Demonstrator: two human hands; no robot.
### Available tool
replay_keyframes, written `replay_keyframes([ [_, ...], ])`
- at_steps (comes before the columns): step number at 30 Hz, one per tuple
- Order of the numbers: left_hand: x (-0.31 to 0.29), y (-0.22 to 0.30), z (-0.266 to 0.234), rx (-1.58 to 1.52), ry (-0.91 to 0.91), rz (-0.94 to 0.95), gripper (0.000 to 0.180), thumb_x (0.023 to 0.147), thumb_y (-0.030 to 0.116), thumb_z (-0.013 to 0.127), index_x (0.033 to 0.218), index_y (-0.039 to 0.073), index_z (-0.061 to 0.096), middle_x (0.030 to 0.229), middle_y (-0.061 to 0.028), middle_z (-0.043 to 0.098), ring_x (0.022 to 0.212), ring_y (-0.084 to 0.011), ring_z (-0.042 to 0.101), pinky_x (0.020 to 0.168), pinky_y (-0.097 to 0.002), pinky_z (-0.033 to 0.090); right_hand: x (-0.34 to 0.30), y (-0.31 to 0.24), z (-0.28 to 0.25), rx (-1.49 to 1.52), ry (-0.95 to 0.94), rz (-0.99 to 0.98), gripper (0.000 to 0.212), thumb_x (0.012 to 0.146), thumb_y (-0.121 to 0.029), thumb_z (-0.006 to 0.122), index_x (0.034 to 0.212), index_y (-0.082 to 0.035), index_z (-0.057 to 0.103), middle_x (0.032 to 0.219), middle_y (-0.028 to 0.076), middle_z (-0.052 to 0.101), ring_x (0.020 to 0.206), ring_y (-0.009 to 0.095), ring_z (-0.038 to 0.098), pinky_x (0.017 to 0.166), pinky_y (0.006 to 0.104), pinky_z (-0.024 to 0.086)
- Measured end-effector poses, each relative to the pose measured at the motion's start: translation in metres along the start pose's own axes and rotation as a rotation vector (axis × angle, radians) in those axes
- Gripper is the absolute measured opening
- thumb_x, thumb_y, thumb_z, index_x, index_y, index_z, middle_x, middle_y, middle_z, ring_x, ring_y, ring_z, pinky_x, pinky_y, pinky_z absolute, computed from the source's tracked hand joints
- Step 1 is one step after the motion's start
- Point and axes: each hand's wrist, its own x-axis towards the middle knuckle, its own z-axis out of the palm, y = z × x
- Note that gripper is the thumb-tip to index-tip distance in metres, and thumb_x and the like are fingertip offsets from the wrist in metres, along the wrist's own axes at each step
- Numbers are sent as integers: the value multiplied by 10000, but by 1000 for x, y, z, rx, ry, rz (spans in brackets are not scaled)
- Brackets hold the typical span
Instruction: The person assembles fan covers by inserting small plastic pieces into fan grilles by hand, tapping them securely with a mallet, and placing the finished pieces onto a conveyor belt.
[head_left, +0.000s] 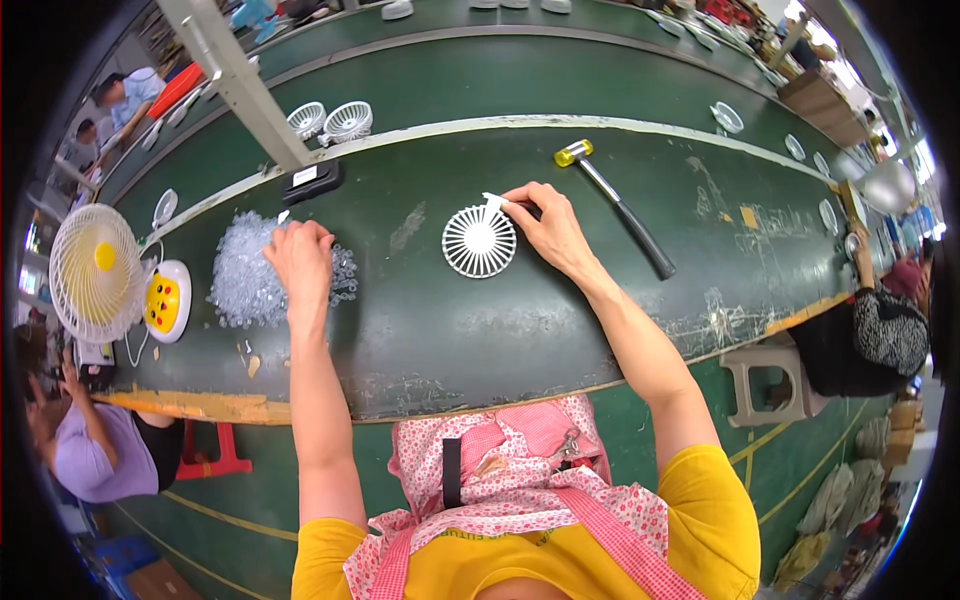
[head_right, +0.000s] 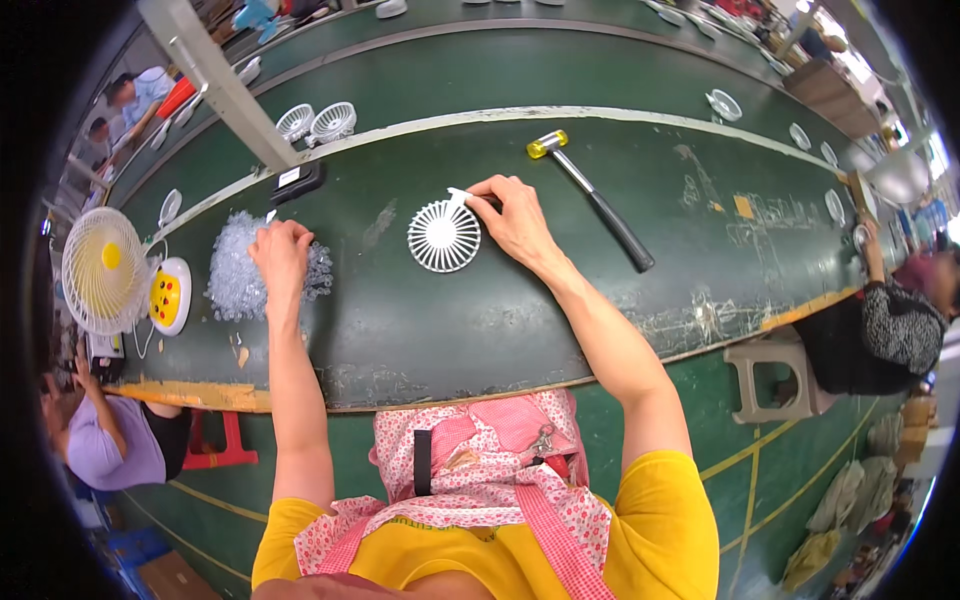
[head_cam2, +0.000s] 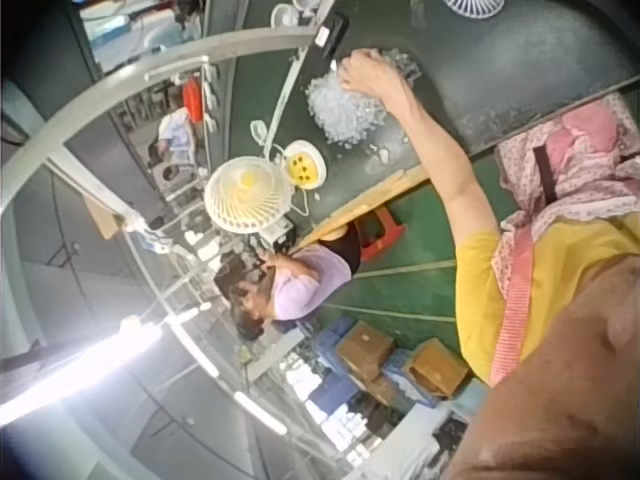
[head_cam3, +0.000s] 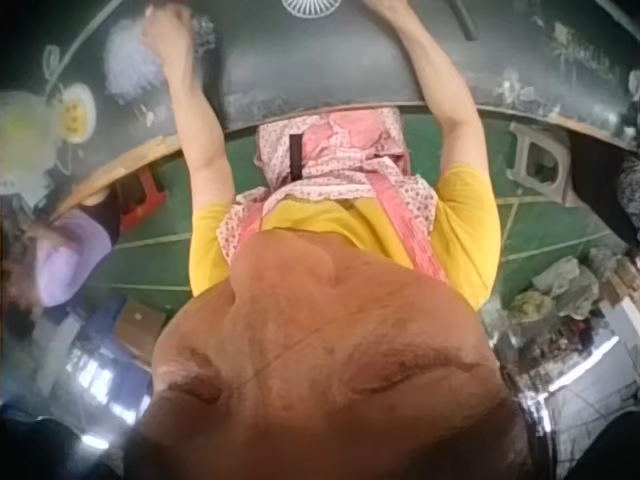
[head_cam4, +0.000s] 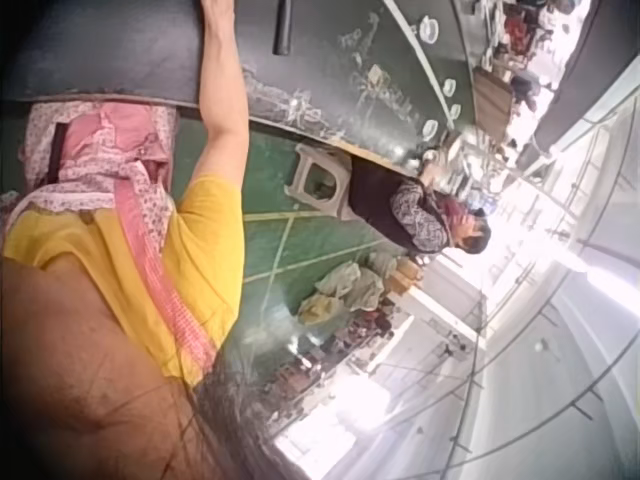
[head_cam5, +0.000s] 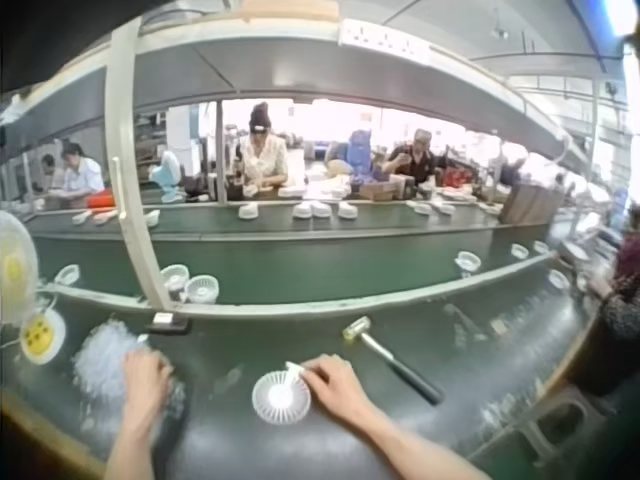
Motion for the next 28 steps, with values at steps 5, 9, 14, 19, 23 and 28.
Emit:
replay_keyframes([
  [5,4,3,3,-16,12,35,88,809,148,756,846,86,705,913,-70,670,931,-291,562,839,-453,375,0,-13,-8,325,-75,254,214,963,-179,672,1060,11,690,1015,72,718,930,126,651,870,282,509],
  [9,14,-2,19,-37,-64,108,131,788,218,757,835,97,741,856,-94,695,860,-338,637,757,-474,466,-9,2,-18,252,26,170,208,933,-180,699,1037,0,697,964,96,704,915,134,661,801,303,538],
  [14,10,-51,25,-84,-115,115,125,821,154,744,897,55,743,808,-135,714,748,-307,658,700,-435,505,-8,5,16,282,94,18,214,901,-192,693,980,7,691,926,134,701,868,195,684,762,348,549],
  [19,16,-41,21,129,-149,17,127,908,224,680,975,141,610,897,-44,673,872,-319,602,735,-462,473,-13,-9,5,457,-6,117,225,926,-169,669,997,40,627,982,153,713,954,216,698,853,334,549],
  [23,18,-21,23,-158,26,103,176,896,98,689,1068,73,657,919,-114,665,877,-292,595,753,-433,475,-15,-11,-4,373,15,143,234,941,-176,666,1019,41,623,1008,157,711,981,218,696,876,330,547],
  [28,9,26,27,-765,-139,-3,202,1001,113,608,1168,37,693,1087,-119,665,1003,-278,614,965,-368,471,-6,-1,12,512,53,83,257,907,-211,710,990,18,627,929,131,713,842,206,680,753,334,540],
])
